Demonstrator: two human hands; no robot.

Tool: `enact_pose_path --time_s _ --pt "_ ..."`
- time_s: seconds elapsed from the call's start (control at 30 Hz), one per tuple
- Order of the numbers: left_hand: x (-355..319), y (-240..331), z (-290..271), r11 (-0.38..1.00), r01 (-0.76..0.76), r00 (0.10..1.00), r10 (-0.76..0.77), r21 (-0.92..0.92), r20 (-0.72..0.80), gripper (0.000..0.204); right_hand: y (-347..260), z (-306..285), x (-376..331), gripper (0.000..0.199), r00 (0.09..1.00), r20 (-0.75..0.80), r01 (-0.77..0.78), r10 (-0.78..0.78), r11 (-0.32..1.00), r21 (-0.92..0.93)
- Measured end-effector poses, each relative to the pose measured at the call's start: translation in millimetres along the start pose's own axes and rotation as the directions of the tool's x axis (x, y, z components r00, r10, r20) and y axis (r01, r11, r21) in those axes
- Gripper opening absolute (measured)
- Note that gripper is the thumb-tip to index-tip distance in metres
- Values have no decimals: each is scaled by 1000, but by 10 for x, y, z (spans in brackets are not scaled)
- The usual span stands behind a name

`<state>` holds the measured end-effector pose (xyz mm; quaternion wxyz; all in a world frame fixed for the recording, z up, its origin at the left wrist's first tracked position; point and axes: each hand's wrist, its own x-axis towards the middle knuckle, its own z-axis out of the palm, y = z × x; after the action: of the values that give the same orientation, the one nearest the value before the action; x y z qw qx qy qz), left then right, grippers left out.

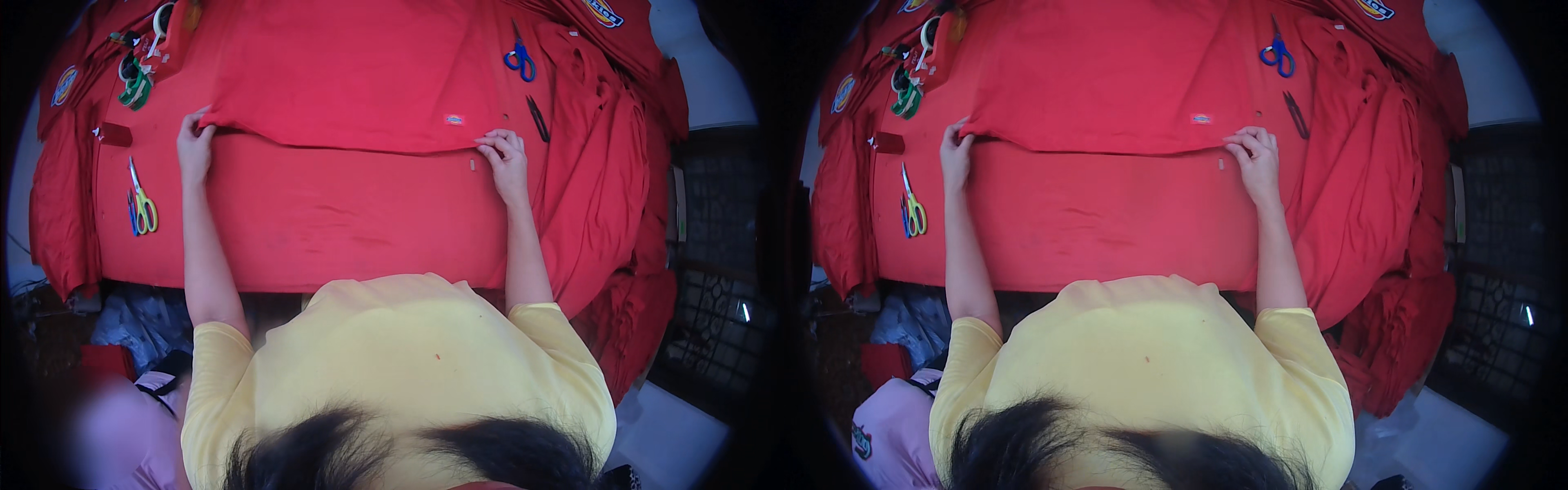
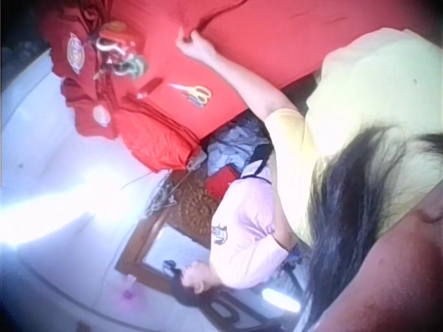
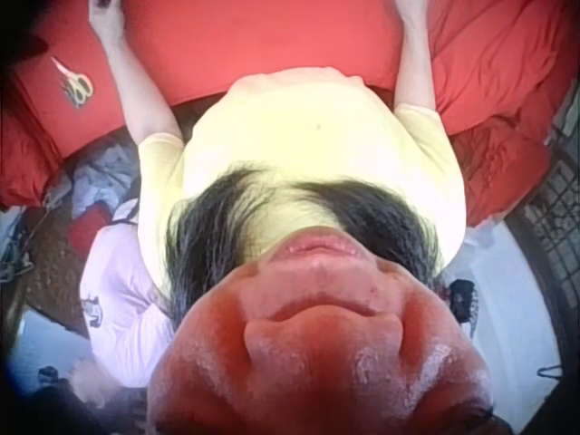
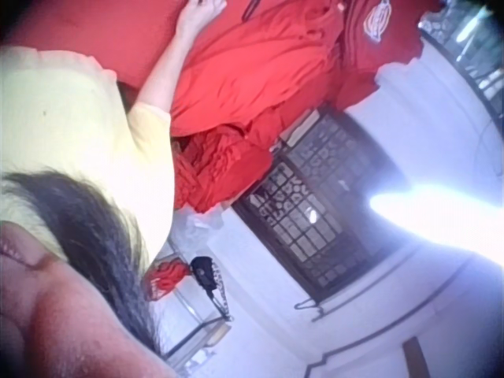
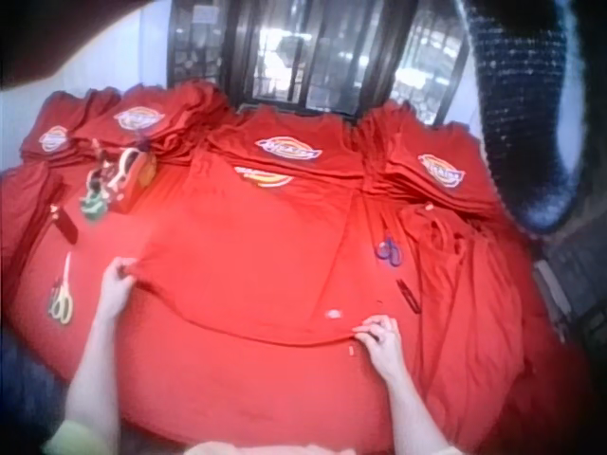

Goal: The person folds red and beige garments on a large table, smooths the fabric by hand, and applies small stickers to the items.

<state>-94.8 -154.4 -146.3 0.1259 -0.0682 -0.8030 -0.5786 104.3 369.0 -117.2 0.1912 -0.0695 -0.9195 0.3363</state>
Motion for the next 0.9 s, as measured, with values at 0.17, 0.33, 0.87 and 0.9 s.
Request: enact_pose_path --time_s 0.17,0.33,0.87,0.9 --pt "-279 24 -403 923 76 988 -18 376 -154 10 11 -166 -127 10 999 -3 -53 54 989 139" --pt "-597 377 -282 964 93 991 -113 251 66 15 143 -90 -279 8 982 -164 84 -95 994 -74" --pt "-874 438 -407 983 62 977 -96 174 189 19 275 -300 -173 15 984 -18 -171 175 976 133" --pt "-826 445 -471 981 67 973 -104 179 206 16 320 -298 -99 16 968 -45 -235 247 953 193"
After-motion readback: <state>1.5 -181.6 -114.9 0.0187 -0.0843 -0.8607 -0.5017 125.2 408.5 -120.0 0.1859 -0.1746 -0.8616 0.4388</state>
